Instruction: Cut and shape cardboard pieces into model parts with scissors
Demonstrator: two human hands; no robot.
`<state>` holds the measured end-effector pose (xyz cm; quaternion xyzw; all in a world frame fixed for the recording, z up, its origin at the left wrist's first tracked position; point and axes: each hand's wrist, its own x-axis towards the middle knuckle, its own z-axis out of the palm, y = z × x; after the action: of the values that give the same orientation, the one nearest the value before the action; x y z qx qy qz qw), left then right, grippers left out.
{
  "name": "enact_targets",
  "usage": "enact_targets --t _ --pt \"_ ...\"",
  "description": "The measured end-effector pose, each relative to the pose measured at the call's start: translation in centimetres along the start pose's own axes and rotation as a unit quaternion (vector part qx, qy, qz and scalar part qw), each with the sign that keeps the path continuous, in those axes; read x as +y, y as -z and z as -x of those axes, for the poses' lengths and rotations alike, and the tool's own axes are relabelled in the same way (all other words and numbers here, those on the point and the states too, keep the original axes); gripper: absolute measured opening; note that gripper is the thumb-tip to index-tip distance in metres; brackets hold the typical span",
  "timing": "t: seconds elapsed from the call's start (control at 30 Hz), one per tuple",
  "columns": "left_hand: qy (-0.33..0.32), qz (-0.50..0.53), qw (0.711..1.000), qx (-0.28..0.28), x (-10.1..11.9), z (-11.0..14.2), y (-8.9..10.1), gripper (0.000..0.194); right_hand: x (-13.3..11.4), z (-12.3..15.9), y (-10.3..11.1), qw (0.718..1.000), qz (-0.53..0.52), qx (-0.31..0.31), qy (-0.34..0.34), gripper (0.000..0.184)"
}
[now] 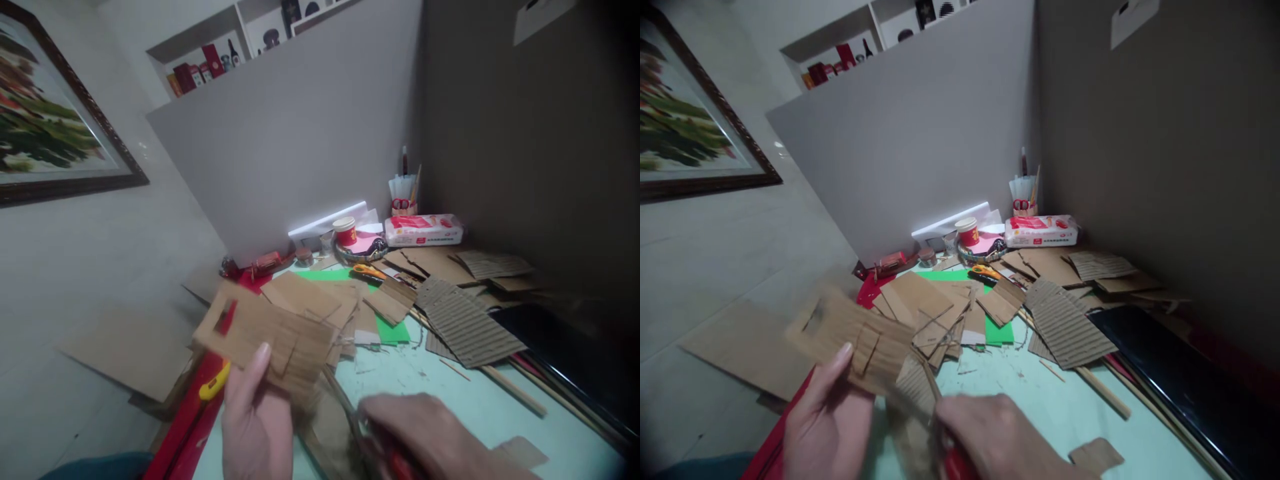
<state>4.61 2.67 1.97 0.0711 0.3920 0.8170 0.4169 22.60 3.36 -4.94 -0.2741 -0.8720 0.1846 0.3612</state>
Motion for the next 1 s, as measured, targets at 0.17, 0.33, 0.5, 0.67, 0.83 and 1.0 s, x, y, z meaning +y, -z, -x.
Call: enact_targets --t 0.17,0.33,0.5,0.67,0.83,1.0 --pt "0.032 -0.086 0.988 -0.128 -0.6 0.3 1.6 0.060 -0.3 -1.9 3.1 0.983 -0.043 0.169 -0.061 0.008" --pt "0.101 -0.147 0.965 -0.194 -1.8 1.6 1.8 0.071 -1.0 -2.8 4.1 0.924 -0.320 0.038 -0.207 0.025" --pt "0.148 -0.183 0.953 -0.191 -2.1 1.8 1.9 0.075 -1.4 -2.7 3.4 0.890 -0.381 0.052 -0.244 0.024" --pt "0.179 -0.189 0.952 -0.159 -2.1 2.2 2.1 0.079 -1.1 -2.4 2.9 0.874 -0.415 0.059 -0.245 0.028" --pt "0.128 -0.182 0.969 -0.105 -1.7 2.7 1.2 0.069 -0.7 -2.2 2.9 0.927 -0.289 0.086 -0.224 0.016" --pt "0.061 -0.168 0.981 -0.071 -0.9 2.0 0.9 0.058 -1.1 -2.5 3.5 0.953 -0.216 0.038 -0.207 0.009"
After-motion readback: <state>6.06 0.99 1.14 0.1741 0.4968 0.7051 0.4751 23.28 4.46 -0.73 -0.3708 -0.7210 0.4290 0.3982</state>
